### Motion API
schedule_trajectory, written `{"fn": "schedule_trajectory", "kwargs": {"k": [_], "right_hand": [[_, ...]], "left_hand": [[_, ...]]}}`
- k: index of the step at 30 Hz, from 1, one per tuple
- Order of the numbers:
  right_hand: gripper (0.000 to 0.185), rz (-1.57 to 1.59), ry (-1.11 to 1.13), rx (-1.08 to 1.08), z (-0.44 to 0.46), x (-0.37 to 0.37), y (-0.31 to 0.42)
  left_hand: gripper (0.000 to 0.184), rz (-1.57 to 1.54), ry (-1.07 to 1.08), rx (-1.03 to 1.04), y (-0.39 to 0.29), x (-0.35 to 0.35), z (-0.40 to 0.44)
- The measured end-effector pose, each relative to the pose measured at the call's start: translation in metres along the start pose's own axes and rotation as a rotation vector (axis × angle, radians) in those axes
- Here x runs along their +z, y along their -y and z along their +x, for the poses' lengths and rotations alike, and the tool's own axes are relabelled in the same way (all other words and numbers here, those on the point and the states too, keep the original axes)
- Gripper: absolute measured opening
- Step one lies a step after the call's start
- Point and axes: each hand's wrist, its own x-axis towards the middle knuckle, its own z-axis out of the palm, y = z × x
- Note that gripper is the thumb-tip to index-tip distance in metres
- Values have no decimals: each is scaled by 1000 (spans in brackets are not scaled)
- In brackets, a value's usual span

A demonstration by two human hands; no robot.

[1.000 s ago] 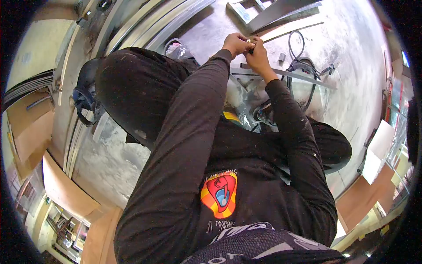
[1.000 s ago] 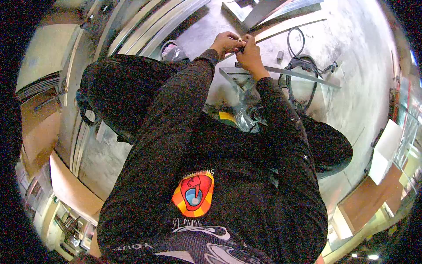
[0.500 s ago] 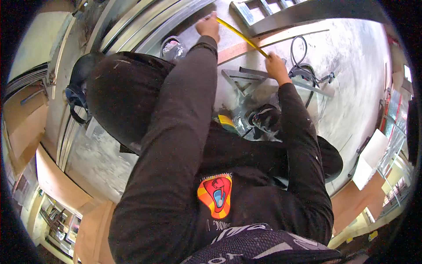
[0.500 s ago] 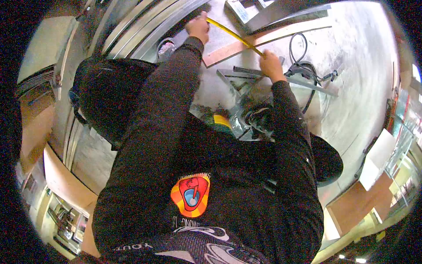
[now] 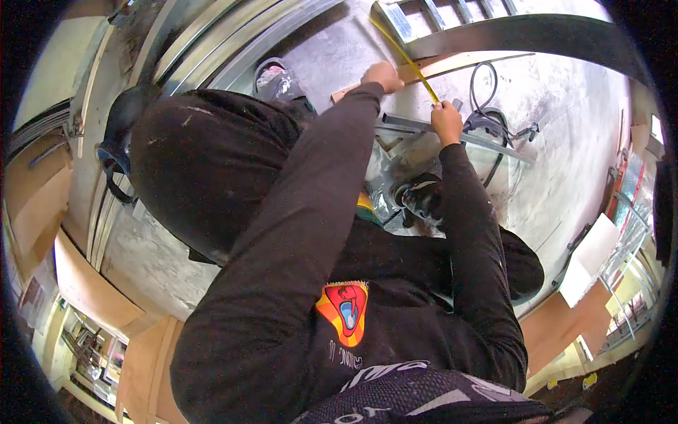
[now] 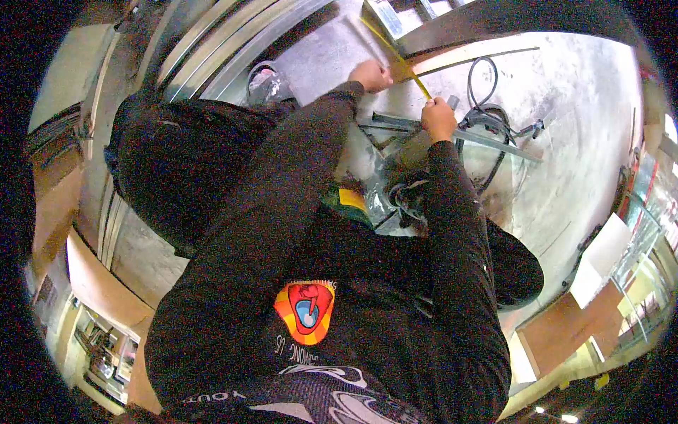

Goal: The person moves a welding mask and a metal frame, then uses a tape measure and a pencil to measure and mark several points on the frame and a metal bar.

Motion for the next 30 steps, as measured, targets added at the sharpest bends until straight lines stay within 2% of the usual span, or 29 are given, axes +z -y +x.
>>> {"fn": "schedule_trajectory", "kwargs": {"k": [3,5,7,9,12,14,16,18,19,21,22,24,25,27,30], "right_hand": [[30,34,-17,-27,7,8,-8],[31,31,-5,-57,12,8,-8],[31,27,10,-86,21,14,-11],[31,29,29,-218,28,23,-9],[29,117,21,-194,31,41,-2],[28,100,34,-197,34,52,0],[27,97,45,-132,27,54,5],[27,76,44,-138,24,58,4],[27,78,37,-149,23,61,1],[27,75,32,-158,22,62,-4],[26,75,22,-154,22,62,-4],[26,76,13,-149,21,62,-4],[26,113,-18,-178,21,61,-3],[25,147,-48,-203,16,56,-1],[25,49,-64,-153,8,39,7]], "left_hand": [[37,71,51,-24,-12,23,-24],[39,213,259,-8,-18,36,-34],[38,213,276,-16,-24,37,-44],[37,214,288,-27,-31,33,-51],[33,238,302,-5,-34,29,-53],[35,308,249,117,-29,37,-49],[37,312,251,123,-28,35,-46],[37,12,173,-156,-31,29,-41],[37,5,174,-157,-25,31,-32],[49,-210,172,-89,-13,30,-15],[49,-213,173,-91,-12,33,-11],[72,-268,-51,26,-12,33,-9],[72,-268,-49,27,-14,30,-10],[91,-411,-8,47,-19,25,-10],[97,-563,-71,76,-20,34,2]]}}
